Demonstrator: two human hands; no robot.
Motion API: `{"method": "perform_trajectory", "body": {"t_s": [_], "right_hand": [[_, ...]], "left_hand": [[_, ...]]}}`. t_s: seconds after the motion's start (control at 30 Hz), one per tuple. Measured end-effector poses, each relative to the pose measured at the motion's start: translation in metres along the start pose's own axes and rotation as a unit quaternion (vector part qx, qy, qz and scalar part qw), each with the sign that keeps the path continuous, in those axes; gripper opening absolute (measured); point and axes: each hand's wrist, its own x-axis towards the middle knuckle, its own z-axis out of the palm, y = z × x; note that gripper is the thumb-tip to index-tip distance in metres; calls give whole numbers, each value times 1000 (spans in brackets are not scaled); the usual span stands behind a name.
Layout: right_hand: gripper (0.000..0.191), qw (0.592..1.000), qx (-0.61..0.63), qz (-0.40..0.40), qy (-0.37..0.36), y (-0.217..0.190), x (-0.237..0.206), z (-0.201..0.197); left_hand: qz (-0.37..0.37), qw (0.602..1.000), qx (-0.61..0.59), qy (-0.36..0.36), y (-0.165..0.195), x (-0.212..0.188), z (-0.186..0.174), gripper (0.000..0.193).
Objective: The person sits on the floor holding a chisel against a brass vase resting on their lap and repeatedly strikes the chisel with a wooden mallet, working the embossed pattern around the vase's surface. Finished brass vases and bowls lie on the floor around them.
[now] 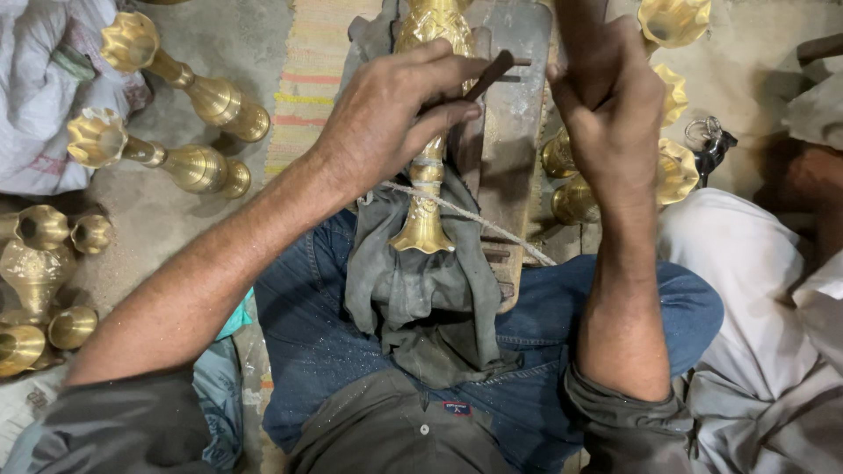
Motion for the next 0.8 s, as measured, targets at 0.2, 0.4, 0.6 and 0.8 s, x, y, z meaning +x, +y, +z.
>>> {"method": "perform_trajectory", "body": {"t_s": [0.2, 0.4, 0.6, 0.8], "right_hand": [[29, 990, 50, 122, -53, 1, 4, 5], [27, 996, 41, 56, -64, 0, 2, 6], [27, 996, 60, 50, -45, 2, -1, 12], [29, 998, 58, -8, -36, -5, 1, 13]], "left_hand": [[-6, 1000, 19, -15, 3, 0, -7, 27], [6, 1000, 7, -5, 5, 1, -9, 31], [24, 1000, -16, -3, 0, -2, -9, 31], [59, 998, -33, 9, -9, -11, -5, 35]]}}
